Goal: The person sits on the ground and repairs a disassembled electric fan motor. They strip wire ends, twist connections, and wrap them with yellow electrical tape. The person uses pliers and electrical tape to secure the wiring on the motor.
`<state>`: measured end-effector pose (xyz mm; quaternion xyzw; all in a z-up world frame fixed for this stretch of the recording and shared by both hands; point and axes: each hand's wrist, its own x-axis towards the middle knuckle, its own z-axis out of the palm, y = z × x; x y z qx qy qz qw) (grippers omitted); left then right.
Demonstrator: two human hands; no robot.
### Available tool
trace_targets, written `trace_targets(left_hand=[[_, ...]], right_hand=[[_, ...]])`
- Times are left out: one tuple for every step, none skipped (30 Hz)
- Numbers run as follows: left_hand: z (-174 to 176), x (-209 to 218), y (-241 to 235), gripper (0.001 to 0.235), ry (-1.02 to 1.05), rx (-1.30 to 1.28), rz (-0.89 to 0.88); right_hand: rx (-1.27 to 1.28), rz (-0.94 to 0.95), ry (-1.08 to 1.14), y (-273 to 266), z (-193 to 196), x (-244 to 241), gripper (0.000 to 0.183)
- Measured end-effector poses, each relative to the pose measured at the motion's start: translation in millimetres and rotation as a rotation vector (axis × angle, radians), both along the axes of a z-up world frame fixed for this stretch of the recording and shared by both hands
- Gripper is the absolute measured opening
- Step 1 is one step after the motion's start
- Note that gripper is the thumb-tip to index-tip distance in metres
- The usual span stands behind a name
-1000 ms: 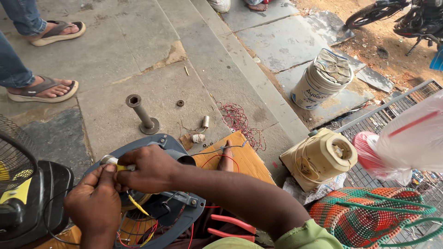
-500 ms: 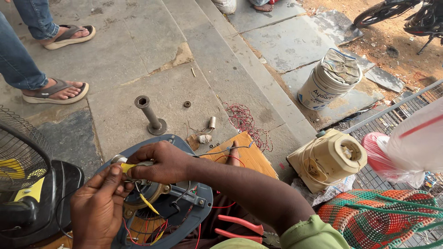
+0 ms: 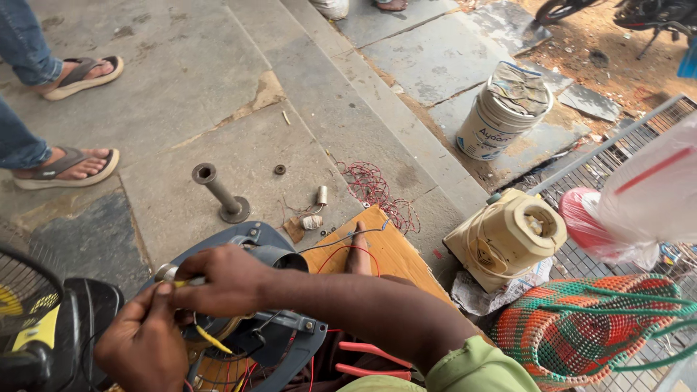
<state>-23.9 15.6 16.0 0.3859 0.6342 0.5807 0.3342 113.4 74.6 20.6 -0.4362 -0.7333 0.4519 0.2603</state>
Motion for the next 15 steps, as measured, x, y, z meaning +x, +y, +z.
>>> trace_targets(left_hand=[[-4.0, -1.7, -0.5, 0.016, -0.073, 0.064, 0.008], [-8.2, -3.8, -0.5, 0.015, -0.083, 0.044, 0.021], [-11.6, -6.5, 2.8, 0.015, -0.086, 0.026, 0.036], [-14.8, -8.6, 6.5, 0.015, -0.090, 0.009, 0.048], [-18.0, -9.6, 10.0, 0.015, -0.081, -0.003, 0.043], [-20.7, -9.4, 14.8, 0.015, -0.069, -0.012, 0.032], [-20.7, -11.7, 16.6, 0.015, -0.053, -0.018, 0.028], [-19.9, -12.6, 18.0, 0.015, -0.024, -0.006, 0.012], [-16.7, -14.1, 18.1, 0.015, 0.003, 0.001, 0.004], [-13.0, -14.3, 18.1, 0.015, 0.032, 0.012, -0.005], [-12.6, -10.3, 10.7, 0.015, 0.021, -0.007, 0.082], [-8.5, -9.9, 7.8, 0.015, -0.007, -0.041, 0.185], [-5.0, 2.7, 17.5, 0.015, -0.078, -0.063, 0.313], [-3.7, 17.7, 20.2, 0.014, -0.060, 0.003, 0.257], [-5.0, 20.1, 0.3, 0.014, 0.010, 0.032, 0.163]], right_hand=[[-0.013, -0.036, 0.024, -4.1, -3.0, -7.1, 0.050], [-0.026, -0.071, 0.047, -8.4, -5.4, -13.3, 0.048], [0.091, -0.112, 0.070, -13.9, -6.6, -19.0, 0.044], [0.208, -0.152, 0.091, -20.0, -6.8, -23.7, 0.040], [0.323, -0.193, 0.108, -23.9, -6.8, -23.4, 0.037], [0.335, -0.183, 0.100, -26.1, -6.1, -20.6, 0.036], [0.348, -0.161, 0.098, -29.5, -3.8, -19.5, 0.035], [0.362, -0.140, 0.095, -32.6, -0.6, -18.0, 0.034], [0.354, -0.108, 0.064, -37.0, 2.7, -13.6, 0.036], [0.347, -0.076, 0.033, -42.2, 5.0, -5.3, 0.038], [0.330, -0.032, -0.005, -53.6, 5.1, 5.6, 0.039], [0.298, 0.052, 0.068, -63.4, 6.5, 15.7, 0.036], [0.284, 0.154, 0.113, -60.0, 12.0, 35.9, 0.033], [0.263, 0.256, 0.156, -57.6, 16.7, 56.9, 0.029], [0.207, 0.309, 0.246, -80.8, 12.9, 63.4, 0.026]])
